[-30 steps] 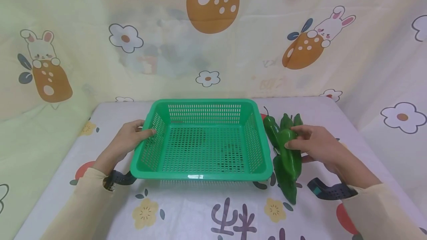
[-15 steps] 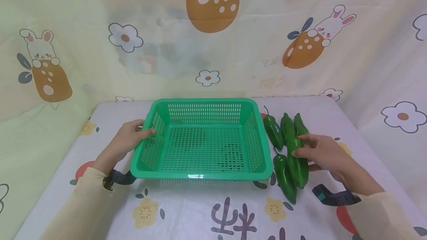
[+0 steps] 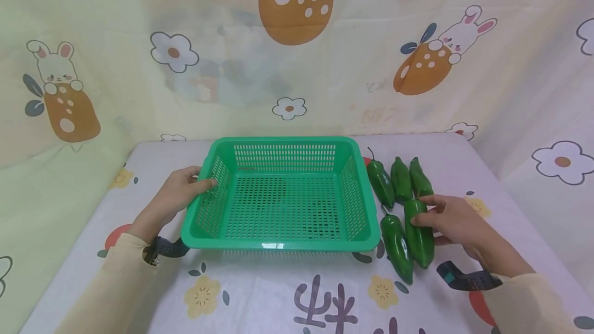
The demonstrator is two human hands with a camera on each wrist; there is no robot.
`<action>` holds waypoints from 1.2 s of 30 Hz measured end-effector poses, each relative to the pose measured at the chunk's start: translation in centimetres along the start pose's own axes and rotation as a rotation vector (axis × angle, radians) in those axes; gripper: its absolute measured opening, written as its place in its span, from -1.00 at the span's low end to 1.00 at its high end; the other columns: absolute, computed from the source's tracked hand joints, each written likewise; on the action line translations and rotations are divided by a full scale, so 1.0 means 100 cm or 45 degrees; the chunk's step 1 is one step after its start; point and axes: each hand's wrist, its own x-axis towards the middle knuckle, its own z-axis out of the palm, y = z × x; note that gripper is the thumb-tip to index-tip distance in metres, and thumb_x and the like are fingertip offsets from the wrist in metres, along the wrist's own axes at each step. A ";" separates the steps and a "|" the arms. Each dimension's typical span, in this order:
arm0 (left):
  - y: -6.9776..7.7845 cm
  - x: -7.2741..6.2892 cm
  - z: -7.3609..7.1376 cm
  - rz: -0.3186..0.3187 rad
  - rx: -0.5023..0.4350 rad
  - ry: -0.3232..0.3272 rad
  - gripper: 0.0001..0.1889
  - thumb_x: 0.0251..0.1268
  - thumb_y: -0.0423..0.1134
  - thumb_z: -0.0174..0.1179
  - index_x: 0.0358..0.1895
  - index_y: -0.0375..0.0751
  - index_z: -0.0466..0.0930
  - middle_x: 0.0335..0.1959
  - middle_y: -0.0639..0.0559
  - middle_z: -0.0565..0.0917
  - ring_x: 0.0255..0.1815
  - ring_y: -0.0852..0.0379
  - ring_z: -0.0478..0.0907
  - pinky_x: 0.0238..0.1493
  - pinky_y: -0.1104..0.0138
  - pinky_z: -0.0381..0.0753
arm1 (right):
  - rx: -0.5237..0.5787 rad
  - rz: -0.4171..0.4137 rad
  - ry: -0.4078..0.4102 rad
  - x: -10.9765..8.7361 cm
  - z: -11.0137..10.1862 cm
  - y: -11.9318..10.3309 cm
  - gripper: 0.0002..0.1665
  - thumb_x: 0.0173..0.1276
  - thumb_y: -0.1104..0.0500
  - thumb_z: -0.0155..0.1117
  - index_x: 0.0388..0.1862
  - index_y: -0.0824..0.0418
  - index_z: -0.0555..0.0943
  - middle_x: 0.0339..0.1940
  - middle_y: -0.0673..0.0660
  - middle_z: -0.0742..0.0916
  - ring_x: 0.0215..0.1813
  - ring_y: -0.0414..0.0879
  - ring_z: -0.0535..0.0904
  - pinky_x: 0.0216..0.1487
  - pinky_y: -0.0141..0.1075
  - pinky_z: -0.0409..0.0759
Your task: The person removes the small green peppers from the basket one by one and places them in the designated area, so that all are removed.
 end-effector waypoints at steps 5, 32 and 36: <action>0.000 0.000 0.000 0.003 -0.004 0.001 -0.47 0.50 -0.15 0.21 0.35 -0.47 0.46 0.14 -0.42 0.68 -0.05 -0.23 0.77 -0.06 0.00 0.82 | -0.012 0.031 -0.011 0.002 -0.001 0.004 -0.14 0.55 0.12 0.25 0.52 0.63 0.13 0.03 0.31 0.71 -0.07 0.09 0.78 -0.09 0.00 0.82; 0.000 -0.001 0.000 0.010 -0.009 0.000 -0.48 0.50 -0.16 0.20 0.35 -0.47 0.46 0.13 -0.43 0.68 -0.06 -0.21 0.78 -0.07 0.02 0.82 | -0.085 0.122 0.003 0.011 0.006 0.019 -0.07 0.46 0.08 0.35 0.55 0.58 0.16 -0.02 0.30 0.64 -0.14 -0.07 0.66 -0.13 -0.07 0.83; 0.000 -0.002 0.000 0.011 -0.007 0.002 -0.48 0.50 -0.16 0.20 0.35 -0.47 0.46 0.14 -0.43 0.67 -0.05 -0.22 0.77 -0.07 0.02 0.82 | -0.095 0.132 0.011 0.013 0.007 0.019 -0.08 0.46 0.09 0.35 0.54 0.57 0.18 -0.02 0.31 0.64 -0.15 -0.05 0.65 -0.14 -0.07 0.82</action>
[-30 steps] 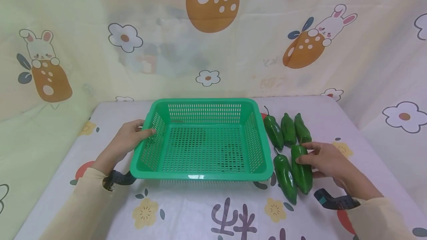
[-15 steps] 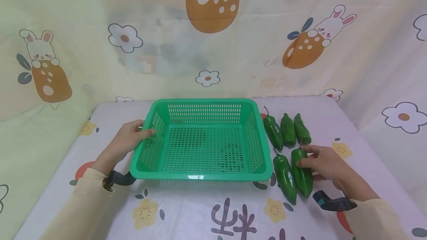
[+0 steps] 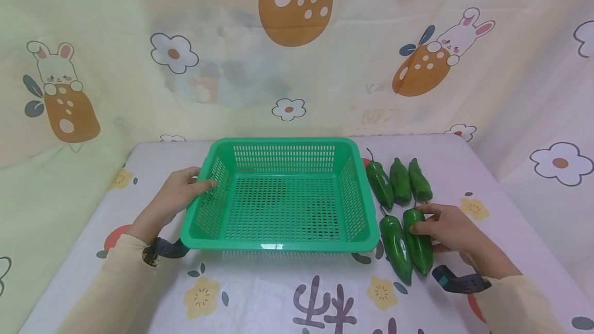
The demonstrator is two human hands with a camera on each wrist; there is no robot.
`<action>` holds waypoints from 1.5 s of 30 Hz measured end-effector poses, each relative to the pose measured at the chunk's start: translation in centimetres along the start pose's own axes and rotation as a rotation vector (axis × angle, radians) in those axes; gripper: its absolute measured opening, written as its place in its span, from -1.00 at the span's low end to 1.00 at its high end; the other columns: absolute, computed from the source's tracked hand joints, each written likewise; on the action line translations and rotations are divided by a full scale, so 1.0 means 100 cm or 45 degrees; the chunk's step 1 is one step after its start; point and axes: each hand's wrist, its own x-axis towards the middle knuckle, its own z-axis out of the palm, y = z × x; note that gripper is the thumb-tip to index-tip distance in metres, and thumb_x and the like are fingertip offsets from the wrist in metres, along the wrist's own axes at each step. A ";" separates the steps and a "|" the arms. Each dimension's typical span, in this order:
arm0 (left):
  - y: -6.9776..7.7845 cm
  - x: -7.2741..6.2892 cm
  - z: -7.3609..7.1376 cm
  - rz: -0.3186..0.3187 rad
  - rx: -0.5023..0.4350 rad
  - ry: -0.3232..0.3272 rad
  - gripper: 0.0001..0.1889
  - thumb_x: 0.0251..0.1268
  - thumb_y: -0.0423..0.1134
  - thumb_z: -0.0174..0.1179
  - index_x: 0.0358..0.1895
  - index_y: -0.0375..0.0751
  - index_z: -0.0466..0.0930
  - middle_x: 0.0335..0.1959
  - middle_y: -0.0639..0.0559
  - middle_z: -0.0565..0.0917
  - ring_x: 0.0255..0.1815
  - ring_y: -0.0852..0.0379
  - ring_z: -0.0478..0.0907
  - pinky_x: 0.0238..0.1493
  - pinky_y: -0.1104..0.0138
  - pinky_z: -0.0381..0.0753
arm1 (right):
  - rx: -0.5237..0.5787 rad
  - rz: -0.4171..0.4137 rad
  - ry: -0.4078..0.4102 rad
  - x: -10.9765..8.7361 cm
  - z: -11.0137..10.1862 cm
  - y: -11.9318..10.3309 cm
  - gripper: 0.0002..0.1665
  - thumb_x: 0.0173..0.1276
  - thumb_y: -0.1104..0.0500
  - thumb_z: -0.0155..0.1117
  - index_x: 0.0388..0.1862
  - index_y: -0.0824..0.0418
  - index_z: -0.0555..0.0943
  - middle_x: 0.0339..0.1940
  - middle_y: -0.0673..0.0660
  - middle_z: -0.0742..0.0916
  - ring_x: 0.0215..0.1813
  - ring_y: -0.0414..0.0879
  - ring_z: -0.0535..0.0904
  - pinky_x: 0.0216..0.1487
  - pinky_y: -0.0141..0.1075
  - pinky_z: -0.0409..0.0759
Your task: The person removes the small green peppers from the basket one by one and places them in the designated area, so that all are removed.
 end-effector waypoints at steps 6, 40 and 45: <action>0.000 0.000 0.001 0.002 -0.010 -0.003 -0.47 0.50 -0.16 0.20 0.35 -0.49 0.45 0.13 -0.43 0.67 -0.07 -0.21 0.78 -0.08 0.02 0.83 | 0.006 0.004 0.002 0.003 0.001 0.002 -0.08 0.43 0.09 0.37 0.53 0.56 0.20 -0.03 0.32 0.63 -0.15 -0.02 0.65 -0.14 -0.07 0.82; -0.005 0.011 0.002 0.047 0.122 0.008 -0.45 0.59 0.01 0.12 0.33 -0.42 0.50 0.06 -0.35 0.72 -0.11 -0.11 0.78 -0.05 0.05 0.81 | -0.109 -0.033 0.082 -0.003 0.009 0.013 0.07 0.50 -0.26 0.27 0.54 0.56 0.19 0.22 0.59 0.59 -0.06 0.02 0.68 -0.15 -0.13 0.77; -0.006 0.011 -0.008 0.067 0.232 0.022 -0.44 0.62 0.08 0.07 0.32 -0.37 0.51 0.07 -0.33 0.73 -0.17 -0.05 0.77 -0.09 0.12 0.78 | -0.245 0.001 0.151 -0.011 0.003 0.006 0.11 0.61 -0.43 -0.16 0.52 0.60 0.20 0.20 0.62 0.59 -0.05 0.24 0.67 -0.20 -0.04 0.73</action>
